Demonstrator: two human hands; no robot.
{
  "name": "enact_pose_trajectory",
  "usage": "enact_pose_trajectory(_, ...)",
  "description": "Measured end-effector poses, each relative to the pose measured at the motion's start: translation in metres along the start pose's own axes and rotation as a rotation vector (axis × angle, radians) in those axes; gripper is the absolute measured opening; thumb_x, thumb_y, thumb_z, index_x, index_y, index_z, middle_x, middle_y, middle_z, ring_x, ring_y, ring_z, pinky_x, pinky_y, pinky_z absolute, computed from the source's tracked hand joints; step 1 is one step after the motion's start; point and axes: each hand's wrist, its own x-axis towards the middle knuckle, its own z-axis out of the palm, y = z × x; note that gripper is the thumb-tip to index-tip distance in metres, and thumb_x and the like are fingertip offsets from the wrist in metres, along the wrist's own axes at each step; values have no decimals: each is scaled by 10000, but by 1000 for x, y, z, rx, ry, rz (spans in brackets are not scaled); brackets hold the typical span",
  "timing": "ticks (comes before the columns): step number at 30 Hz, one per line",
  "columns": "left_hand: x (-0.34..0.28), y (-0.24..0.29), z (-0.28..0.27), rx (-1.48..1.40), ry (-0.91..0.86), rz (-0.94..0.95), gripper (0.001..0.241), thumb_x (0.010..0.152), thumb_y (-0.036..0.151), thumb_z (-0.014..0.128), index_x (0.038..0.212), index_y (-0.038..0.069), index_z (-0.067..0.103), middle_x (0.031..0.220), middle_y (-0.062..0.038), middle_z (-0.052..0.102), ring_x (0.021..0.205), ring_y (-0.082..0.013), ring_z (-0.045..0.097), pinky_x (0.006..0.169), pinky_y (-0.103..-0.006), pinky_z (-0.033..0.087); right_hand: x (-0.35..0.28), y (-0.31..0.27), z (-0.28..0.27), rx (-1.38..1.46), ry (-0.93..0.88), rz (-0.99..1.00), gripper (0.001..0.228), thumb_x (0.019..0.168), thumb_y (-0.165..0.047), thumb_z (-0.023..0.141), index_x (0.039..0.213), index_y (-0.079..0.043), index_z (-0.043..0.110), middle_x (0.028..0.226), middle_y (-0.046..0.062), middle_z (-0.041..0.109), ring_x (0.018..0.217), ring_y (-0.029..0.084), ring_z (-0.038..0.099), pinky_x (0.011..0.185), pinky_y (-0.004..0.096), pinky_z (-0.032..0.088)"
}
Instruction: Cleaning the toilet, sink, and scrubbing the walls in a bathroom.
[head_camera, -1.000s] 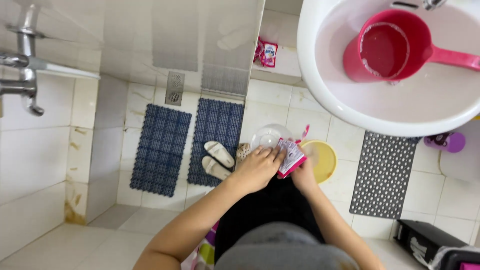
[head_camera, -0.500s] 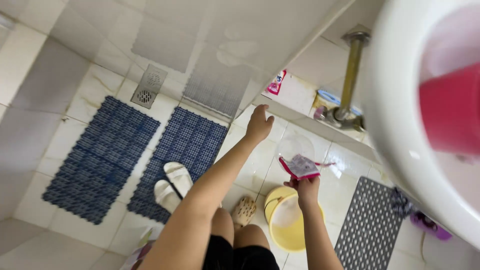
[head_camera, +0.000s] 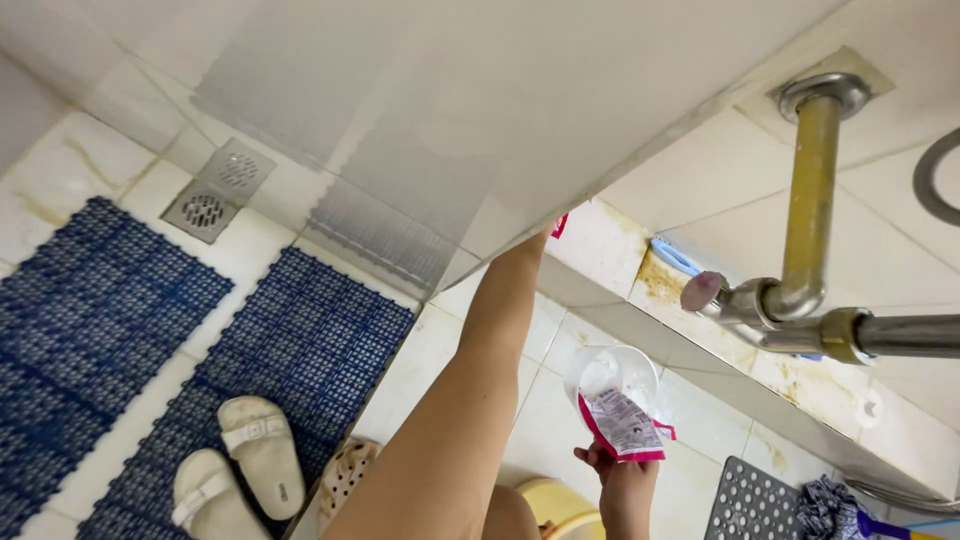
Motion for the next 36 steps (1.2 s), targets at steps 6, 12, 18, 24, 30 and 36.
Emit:
enact_pose_trajectory(6, -17, -10, 1, -64, -39, -12, 450, 1016, 213, 605, 1450, 104, 554, 1504, -163, 555, 1411, -358, 517, 1198, -447, 403, 20, 18, -3, 20, 58, -73, 246, 967, 21, 389, 1122, 47, 578, 801, 111, 617, 639, 206, 606, 712, 521, 630)
enact_pose_trajectory(12, -7, 22, -65, -94, -79, -39, 419, 1017, 189, 606, 1425, 95, 585, 1475, -161, 574, 1379, -353, 547, 1161, -433, 444, -43, -19, -4, 11, 63, 8, 353, 951, 14, 376, 1218, -55, 596, 761, 114, 597, 604, 220, 570, 686, 512, 614)
enact_pose_trajectory(18, -22, 102, -213, 43, -570, -117, 340, 919, 67, 627, 1225, 190, 710, 1238, -86, 688, 1100, -312, 697, 933, -424, 560, -124, -53, -44, 43, -2, 19, 264, 956, 55, 374, 1130, 42, 572, 776, 108, 591, 605, 198, 567, 685, 484, 635)
enact_pose_trajectory(24, 22, 301, -477, -147, -657, 29, 383, 800, -11, 685, 1156, 119, 746, 1181, -67, 696, 952, -294, 715, 849, -388, 585, -235, -126, -82, 41, -55, 39, 244, 997, 56, 386, 1090, 96, 607, 743, 120, 597, 571, 183, 565, 652, 460, 662)
enact_pose_trajectory(30, 114, 449, -637, -119, -827, 24, 319, 817, -14, 768, 1096, 140, 778, 1197, -46, 739, 761, -146, 730, 621, -232, 602, -325, -232, -117, -17, 11, 181, 226, 980, 22, 439, 1046, 94, 643, 700, 149, 636, 514, 253, 608, 562, 455, 636)
enact_pose_trajectory(36, 230, 574, -693, -114, -836, 271, 310, 834, -7, 753, 1121, 109, 757, 1210, -60, 729, 761, -134, 715, 581, -222, 571, -396, -362, -159, -125, 5, 27, 239, 933, 25, 497, 1062, 84, 690, 695, 190, 724, 493, 277, 682, 450, 380, 518)
